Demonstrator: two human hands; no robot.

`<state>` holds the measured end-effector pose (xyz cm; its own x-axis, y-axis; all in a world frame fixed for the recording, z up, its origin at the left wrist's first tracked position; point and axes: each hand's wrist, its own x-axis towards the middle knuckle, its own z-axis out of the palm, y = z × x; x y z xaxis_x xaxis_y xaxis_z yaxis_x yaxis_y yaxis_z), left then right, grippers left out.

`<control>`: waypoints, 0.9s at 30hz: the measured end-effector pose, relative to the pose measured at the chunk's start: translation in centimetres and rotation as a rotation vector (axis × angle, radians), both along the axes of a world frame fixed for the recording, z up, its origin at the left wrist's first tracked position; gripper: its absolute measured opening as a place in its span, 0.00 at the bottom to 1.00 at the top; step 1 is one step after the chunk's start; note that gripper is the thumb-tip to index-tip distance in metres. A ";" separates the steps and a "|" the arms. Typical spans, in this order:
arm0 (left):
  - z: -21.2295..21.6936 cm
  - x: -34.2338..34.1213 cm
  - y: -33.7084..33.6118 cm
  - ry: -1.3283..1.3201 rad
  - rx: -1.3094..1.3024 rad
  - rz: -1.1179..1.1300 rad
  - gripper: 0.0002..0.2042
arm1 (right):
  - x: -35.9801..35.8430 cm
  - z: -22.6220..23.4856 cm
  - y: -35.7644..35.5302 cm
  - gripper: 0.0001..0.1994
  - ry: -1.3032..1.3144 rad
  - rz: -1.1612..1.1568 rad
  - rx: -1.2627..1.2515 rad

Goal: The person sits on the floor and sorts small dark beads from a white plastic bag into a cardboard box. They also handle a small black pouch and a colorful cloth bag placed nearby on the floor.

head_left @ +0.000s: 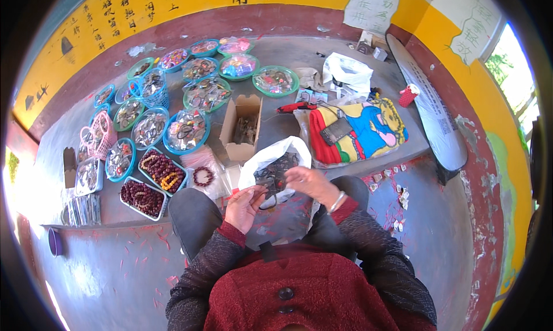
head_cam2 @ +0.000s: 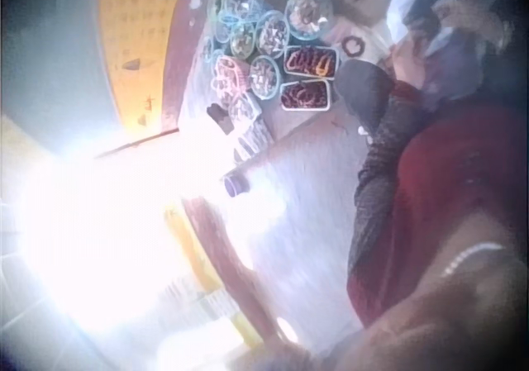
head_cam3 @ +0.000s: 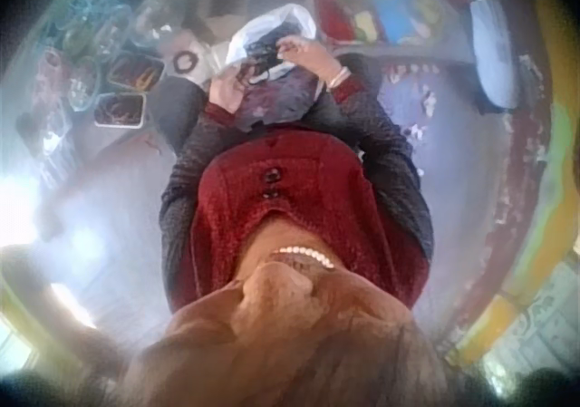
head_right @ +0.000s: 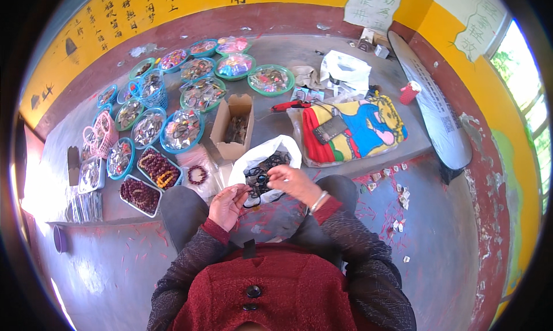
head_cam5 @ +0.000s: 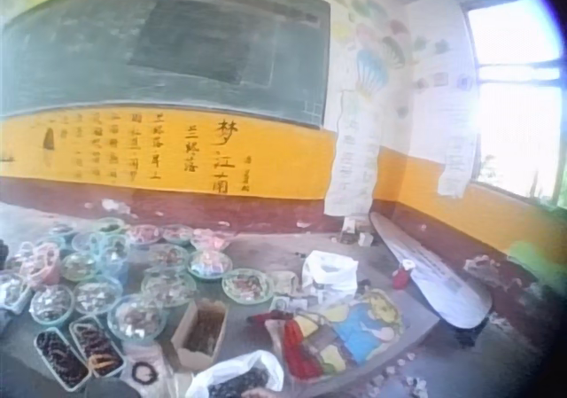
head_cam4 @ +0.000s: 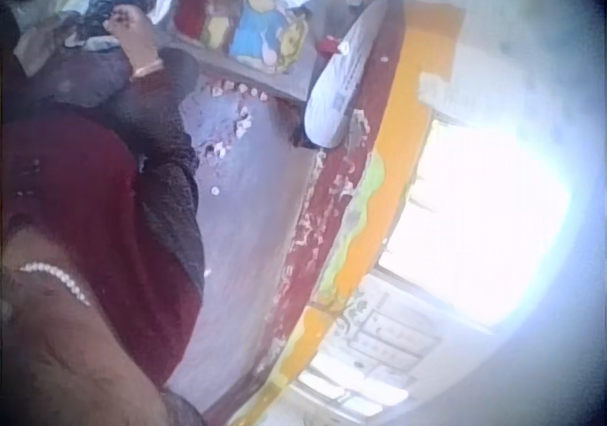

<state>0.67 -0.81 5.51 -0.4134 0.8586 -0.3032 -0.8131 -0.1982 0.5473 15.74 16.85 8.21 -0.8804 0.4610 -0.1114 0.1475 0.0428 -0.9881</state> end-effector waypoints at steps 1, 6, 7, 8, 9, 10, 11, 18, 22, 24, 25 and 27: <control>0.1 0.0 -0.1 -0.015 0.007 0.004 0.09 | -1.0 0.0 -1.1 0.14 0.001 0.028 -0.055; -0.8 -0.3 0.1 -0.025 0.000 -0.004 0.10 | -2.8 -1.5 -2.9 0.10 0.005 0.015 -0.162; -1.0 -0.3 0.2 -0.029 0.002 -0.008 0.10 | -2.9 -1.7 -3.0 0.10 0.013 0.008 -0.153; -1.2 -0.2 0.2 -0.033 0.000 -0.020 0.10 | -3.0 -1.8 -3.0 0.09 -0.006 -0.008 -0.119; -1.2 -0.2 0.3 -0.036 -0.003 -0.032 0.10 | -2.9 -1.7 -3.0 0.08 -0.024 -0.024 -0.085; -1.2 -0.1 0.4 -0.041 -0.005 -0.045 0.10 | -2.8 -1.6 -2.9 0.07 -0.044 -0.041 -0.051; -1.0 -0.1 0.5 -0.053 -0.008 -0.063 0.10 | -2.7 -1.6 -2.9 0.06 -0.052 -0.049 -0.041; -0.5 0.1 0.8 -0.057 -0.055 -0.076 0.10 | -2.6 -1.8 -3.3 0.03 -0.012 -0.033 0.072; -1.3 0.0 0.7 0.020 -0.125 -0.126 0.09 | -2.6 -1.3 -3.6 0.03 -0.011 -0.022 0.023; -1.8 0.0 0.7 0.029 -0.162 -0.141 0.08 | -2.5 -1.6 -3.6 0.03 -0.014 -0.011 -0.005; -1.8 0.0 0.7 0.034 -0.180 -0.150 0.08 | -2.4 -1.9 -3.5 0.03 -0.016 -0.007 -0.020; -1.7 0.0 0.7 0.051 -0.174 -0.165 0.08 | -2.3 -2.2 -3.2 0.03 -0.053 -0.010 0.033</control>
